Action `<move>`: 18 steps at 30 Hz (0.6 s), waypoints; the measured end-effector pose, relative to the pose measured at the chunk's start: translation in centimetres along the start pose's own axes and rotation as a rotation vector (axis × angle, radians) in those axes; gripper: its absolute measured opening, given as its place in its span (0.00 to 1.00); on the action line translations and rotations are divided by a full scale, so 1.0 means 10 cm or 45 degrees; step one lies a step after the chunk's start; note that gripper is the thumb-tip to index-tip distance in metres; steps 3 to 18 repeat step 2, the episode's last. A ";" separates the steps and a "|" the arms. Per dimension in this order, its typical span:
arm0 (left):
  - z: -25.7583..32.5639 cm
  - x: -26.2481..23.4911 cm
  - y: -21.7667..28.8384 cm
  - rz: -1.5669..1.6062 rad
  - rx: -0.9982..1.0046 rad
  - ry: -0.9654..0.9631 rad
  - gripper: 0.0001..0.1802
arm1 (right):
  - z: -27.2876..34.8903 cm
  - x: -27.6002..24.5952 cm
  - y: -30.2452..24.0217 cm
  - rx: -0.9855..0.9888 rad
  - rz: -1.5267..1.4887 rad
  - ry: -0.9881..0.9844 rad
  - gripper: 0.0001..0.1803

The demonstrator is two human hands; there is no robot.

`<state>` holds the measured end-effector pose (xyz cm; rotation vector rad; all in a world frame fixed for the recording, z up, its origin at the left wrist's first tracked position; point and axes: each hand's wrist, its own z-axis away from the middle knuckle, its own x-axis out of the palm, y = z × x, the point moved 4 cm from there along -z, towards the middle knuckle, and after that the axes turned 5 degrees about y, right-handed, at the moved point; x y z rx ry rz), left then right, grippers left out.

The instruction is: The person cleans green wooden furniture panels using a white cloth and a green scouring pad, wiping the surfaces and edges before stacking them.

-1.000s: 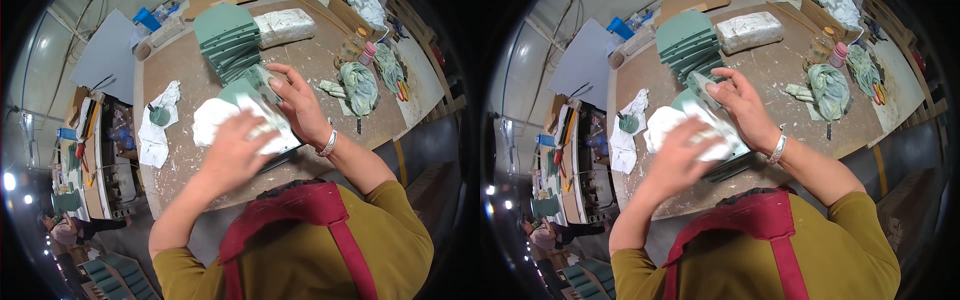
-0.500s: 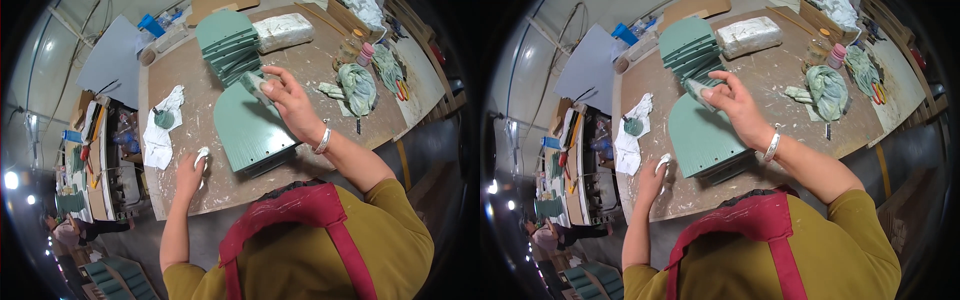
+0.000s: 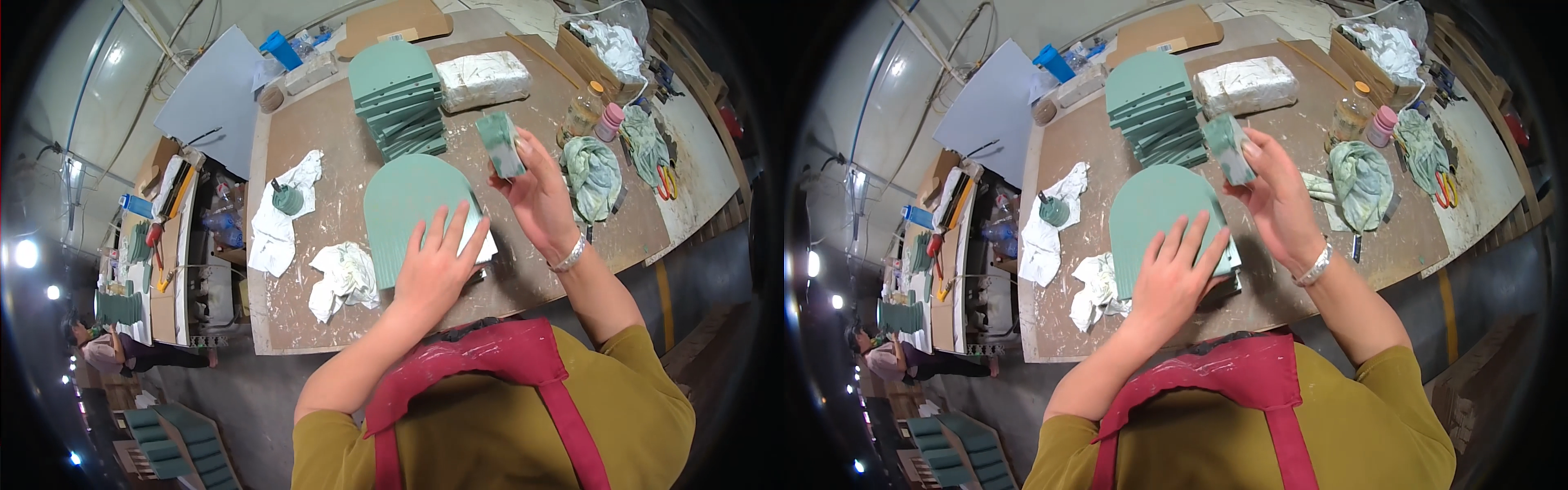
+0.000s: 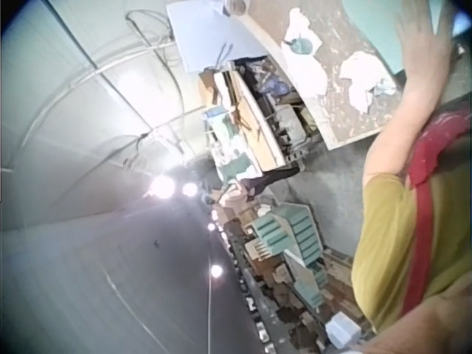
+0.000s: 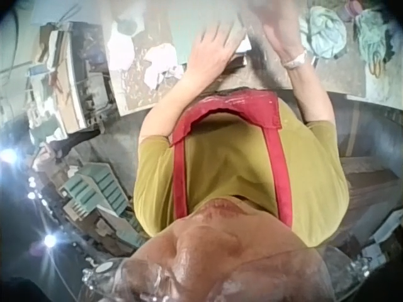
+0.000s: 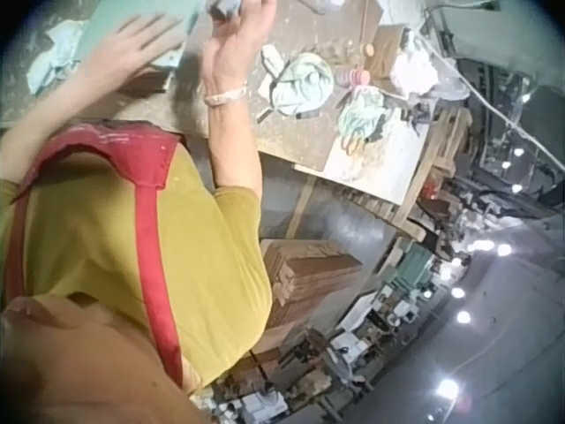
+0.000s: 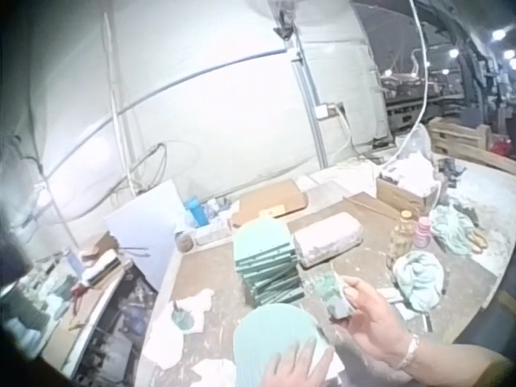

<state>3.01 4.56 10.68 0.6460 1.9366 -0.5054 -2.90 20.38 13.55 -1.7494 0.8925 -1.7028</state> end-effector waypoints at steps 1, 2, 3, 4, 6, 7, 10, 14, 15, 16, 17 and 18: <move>0.07 0.07 0.00 -0.131 0.108 -0.008 0.44 | 0.01 -0.07 -0.01 0.030 0.025 0.004 0.24; 0.15 0.08 0.00 -0.262 0.212 -0.020 0.47 | 0.03 -0.14 -0.02 0.066 0.047 0.008 0.26; 0.15 0.08 0.00 -0.262 0.212 -0.020 0.47 | 0.03 -0.14 -0.02 0.066 0.047 0.008 0.26; 0.15 0.08 0.00 -0.262 0.212 -0.020 0.47 | 0.03 -0.14 -0.02 0.066 0.047 0.008 0.26; 0.15 0.08 0.00 -0.262 0.212 -0.020 0.47 | 0.03 -0.14 -0.02 0.066 0.047 0.008 0.26; 0.15 0.08 0.00 -0.262 0.212 -0.020 0.47 | 0.03 -0.14 -0.02 0.066 0.047 0.008 0.26; 0.15 0.08 0.00 -0.262 0.212 -0.020 0.47 | 0.03 -0.14 -0.02 0.066 0.047 0.008 0.26; 0.15 0.08 0.00 -0.262 0.212 -0.020 0.47 | 0.03 -0.14 -0.02 0.066 0.047 0.008 0.26; 0.15 0.08 0.00 -0.262 0.212 -0.020 0.47 | 0.03 -0.14 -0.02 0.066 0.047 0.008 0.26; 0.15 0.08 0.00 -0.262 0.212 -0.020 0.47 | 0.03 -0.14 -0.02 0.066 0.047 0.008 0.26; 0.15 0.08 0.00 -0.262 0.212 -0.020 0.47 | 0.03 -0.14 -0.02 0.066 0.047 0.008 0.26; 0.15 0.08 0.00 -0.262 0.212 -0.020 0.47 | 0.03 -0.14 -0.02 0.066 0.047 0.008 0.26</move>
